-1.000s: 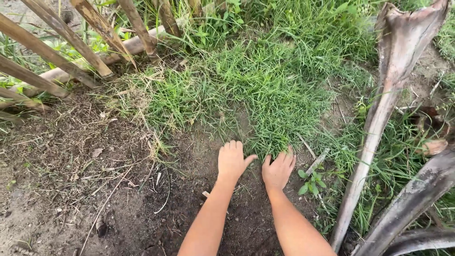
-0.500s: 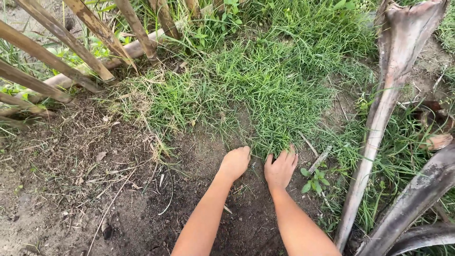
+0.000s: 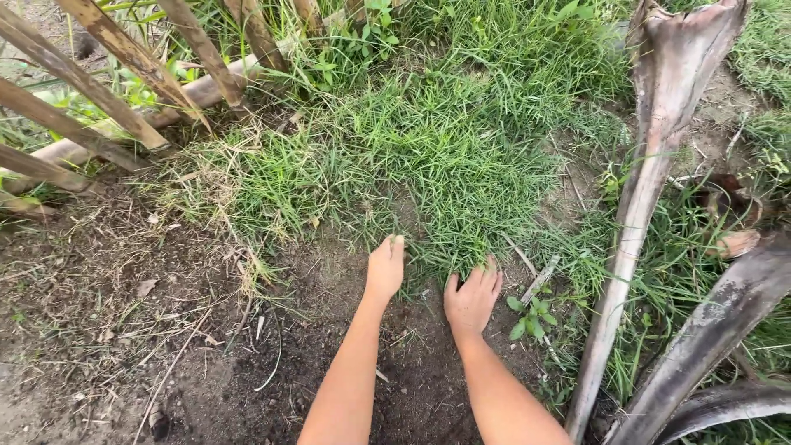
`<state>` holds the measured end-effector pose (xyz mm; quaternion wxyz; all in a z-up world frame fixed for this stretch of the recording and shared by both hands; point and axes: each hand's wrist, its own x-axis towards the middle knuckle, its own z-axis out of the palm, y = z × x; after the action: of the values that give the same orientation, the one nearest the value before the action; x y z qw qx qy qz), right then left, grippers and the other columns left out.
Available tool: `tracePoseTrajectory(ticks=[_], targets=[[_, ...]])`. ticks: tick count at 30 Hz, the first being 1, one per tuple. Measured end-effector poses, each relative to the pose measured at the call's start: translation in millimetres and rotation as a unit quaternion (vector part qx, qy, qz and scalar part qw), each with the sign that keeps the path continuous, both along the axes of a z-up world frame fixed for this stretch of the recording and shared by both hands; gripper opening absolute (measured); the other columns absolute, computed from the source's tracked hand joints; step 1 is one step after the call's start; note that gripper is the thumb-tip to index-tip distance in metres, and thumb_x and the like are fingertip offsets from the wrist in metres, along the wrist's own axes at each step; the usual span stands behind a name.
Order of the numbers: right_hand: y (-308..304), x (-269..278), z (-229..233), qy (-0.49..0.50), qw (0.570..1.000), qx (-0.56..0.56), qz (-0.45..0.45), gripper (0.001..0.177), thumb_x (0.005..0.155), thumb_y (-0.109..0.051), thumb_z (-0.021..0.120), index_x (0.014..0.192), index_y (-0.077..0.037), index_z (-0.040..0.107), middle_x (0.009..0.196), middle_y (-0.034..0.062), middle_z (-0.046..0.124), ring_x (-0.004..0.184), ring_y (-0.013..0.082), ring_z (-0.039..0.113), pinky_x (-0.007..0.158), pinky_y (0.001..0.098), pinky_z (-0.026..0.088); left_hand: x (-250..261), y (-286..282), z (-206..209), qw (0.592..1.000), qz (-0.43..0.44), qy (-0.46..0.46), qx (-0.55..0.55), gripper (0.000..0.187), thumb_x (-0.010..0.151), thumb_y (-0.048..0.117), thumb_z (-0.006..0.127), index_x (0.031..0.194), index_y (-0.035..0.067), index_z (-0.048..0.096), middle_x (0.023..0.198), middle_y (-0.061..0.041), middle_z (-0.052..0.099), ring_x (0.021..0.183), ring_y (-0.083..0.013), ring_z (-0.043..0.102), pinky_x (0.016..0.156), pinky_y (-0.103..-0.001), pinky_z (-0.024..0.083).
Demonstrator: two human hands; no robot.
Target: Manually pulling grass and weeds from a patch of soil in a garden.
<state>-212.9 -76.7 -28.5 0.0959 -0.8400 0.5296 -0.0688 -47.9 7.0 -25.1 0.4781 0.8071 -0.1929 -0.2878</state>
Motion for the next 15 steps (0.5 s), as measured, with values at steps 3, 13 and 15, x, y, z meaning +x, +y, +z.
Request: tracePoseTrajectory(ticks=[3, 13, 15], targets=[[1, 0, 1, 0.0, 1.0, -0.002, -0.001, 0.047, 0.094, -0.035, 0.052, 0.117, 0.005, 0.058, 0.156, 0.0229, 0.038, 0.153, 0.028, 0.027, 0.129, 0.0445, 0.012, -4, -2, -29, 0.974, 0.08, 0.17, -0.13, 0.036, 0.109, 0.034, 0.051, 0.103, 0.001, 0.063, 0.084, -0.013, 0.062, 0.072, -0.0233, 0.061, 0.068, -0.038, 0.051], [1, -1, 1, 0.006, 1.0, -0.004, 0.002, 0.047, 0.093, -0.036, 0.053, 0.116, 0.004, 0.059, 0.155, 0.0228, 0.039, 0.153, 0.0283, 0.028, 0.129, 0.0461, 0.013, 5, 25, 74, 0.877, -0.13, -0.445, 0.124, 0.108, 0.063, 0.079, 0.065, 0.137, 0.001, 0.059, 0.15, -0.017, 0.047, 0.145, -0.0409, 0.037, 0.112, -0.067, 0.022], [2, 0, 0, 0.006, 1.0, -0.015, 0.001, 0.048, 0.092, -0.037, 0.053, 0.117, 0.004, 0.059, 0.156, 0.0219, 0.039, 0.153, 0.0281, 0.028, 0.129, 0.0455, 0.013, -2, 13, 83, 0.845, -0.27, -0.421, 0.188, 0.097, 0.072, 0.08, 0.058, 0.142, 0.013, 0.056, 0.162, -0.01, 0.034, 0.154, -0.0373, 0.027, 0.117, -0.069, 0.014]])
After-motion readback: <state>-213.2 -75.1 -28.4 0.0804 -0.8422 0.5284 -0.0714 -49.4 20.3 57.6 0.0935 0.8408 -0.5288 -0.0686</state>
